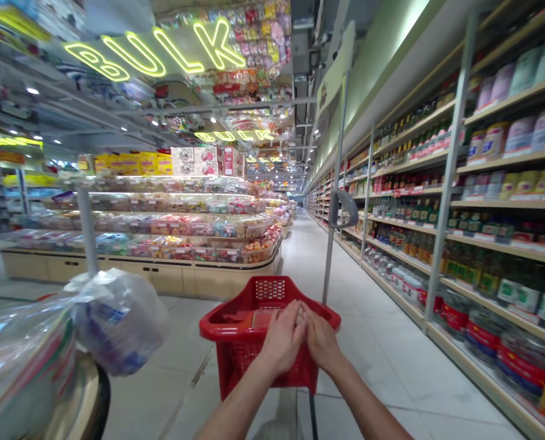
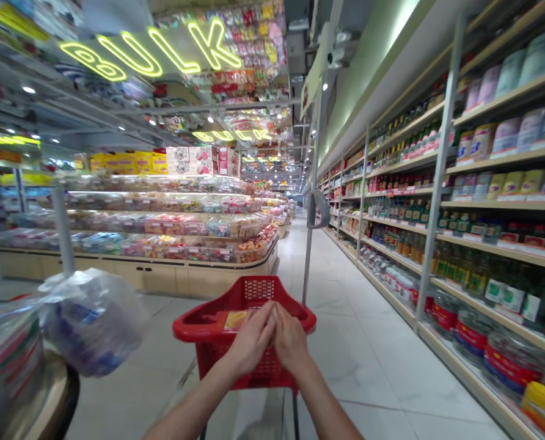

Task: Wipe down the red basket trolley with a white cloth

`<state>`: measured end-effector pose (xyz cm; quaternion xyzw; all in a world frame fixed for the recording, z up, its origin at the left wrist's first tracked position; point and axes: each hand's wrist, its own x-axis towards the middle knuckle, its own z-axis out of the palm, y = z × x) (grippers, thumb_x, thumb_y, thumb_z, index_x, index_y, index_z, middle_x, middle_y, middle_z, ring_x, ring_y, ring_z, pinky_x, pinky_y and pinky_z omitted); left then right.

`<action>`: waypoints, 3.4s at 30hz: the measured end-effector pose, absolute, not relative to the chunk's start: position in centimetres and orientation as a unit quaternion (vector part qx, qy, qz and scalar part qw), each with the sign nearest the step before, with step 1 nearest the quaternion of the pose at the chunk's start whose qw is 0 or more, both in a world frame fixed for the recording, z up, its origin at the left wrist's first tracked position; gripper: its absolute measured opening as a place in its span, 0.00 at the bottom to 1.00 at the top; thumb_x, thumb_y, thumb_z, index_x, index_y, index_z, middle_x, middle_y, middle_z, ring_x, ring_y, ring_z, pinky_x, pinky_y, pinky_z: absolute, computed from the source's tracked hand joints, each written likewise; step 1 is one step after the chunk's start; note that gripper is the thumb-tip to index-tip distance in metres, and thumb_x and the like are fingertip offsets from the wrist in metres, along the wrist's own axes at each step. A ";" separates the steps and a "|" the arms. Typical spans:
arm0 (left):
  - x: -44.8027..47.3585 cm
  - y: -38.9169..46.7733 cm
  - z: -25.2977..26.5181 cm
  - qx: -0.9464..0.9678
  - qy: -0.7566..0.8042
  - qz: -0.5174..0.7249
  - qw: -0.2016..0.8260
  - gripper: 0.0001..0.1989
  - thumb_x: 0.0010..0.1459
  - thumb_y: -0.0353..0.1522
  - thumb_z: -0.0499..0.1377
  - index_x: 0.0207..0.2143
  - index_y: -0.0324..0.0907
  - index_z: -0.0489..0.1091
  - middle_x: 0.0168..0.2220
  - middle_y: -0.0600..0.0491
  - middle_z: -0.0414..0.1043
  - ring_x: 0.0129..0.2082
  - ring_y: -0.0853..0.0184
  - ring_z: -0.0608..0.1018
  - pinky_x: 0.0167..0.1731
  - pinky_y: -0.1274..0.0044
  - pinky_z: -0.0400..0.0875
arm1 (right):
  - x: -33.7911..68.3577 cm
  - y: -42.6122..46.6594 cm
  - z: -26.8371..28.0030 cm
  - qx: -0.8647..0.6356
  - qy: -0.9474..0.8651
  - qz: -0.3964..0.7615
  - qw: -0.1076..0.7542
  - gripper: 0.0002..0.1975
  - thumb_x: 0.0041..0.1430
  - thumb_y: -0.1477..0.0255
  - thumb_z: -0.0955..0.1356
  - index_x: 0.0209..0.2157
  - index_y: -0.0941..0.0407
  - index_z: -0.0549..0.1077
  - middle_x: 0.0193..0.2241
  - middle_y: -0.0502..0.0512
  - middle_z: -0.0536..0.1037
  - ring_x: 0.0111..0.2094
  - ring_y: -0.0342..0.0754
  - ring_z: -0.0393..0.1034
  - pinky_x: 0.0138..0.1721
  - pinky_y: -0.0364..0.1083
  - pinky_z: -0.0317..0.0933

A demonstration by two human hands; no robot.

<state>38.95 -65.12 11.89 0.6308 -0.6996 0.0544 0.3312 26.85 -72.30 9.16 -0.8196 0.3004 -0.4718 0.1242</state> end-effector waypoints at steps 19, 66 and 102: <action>40.9 -62.2 10.9 0.659 -0.679 0.147 0.287 0.16 0.49 0.28 0.49 0.42 0.44 0.64 0.53 0.50 0.62 0.55 0.64 0.59 0.56 0.61 0.46 | 28.0 -70.8 8.4 -0.826 0.313 -0.469 -0.003 0.23 0.60 0.69 0.54 0.56 0.62 0.54 0.30 0.57 0.76 0.33 0.48 0.70 0.38 0.50 0.59; 49.0 -63.3 7.4 0.590 -0.607 0.327 0.419 0.15 0.56 0.30 0.49 0.46 0.40 0.65 0.48 0.45 0.67 0.47 0.61 0.70 0.46 0.68 0.68 | 26.2 -72.5 7.3 -0.811 0.348 -0.458 -0.106 0.15 0.58 0.73 0.57 0.45 0.59 0.68 0.33 0.56 0.75 0.36 0.48 0.64 0.44 0.50 0.51; 48.5 -66.4 10.2 0.602 -0.706 0.160 0.336 0.18 0.56 0.29 0.46 0.49 0.37 0.60 0.53 0.46 0.61 0.52 0.66 0.64 0.52 0.72 0.58 | 26.4 -75.1 7.7 -0.817 0.399 -0.396 -0.132 0.18 0.59 0.71 0.56 0.46 0.60 0.68 0.34 0.58 0.73 0.36 0.48 0.58 0.45 0.49 0.46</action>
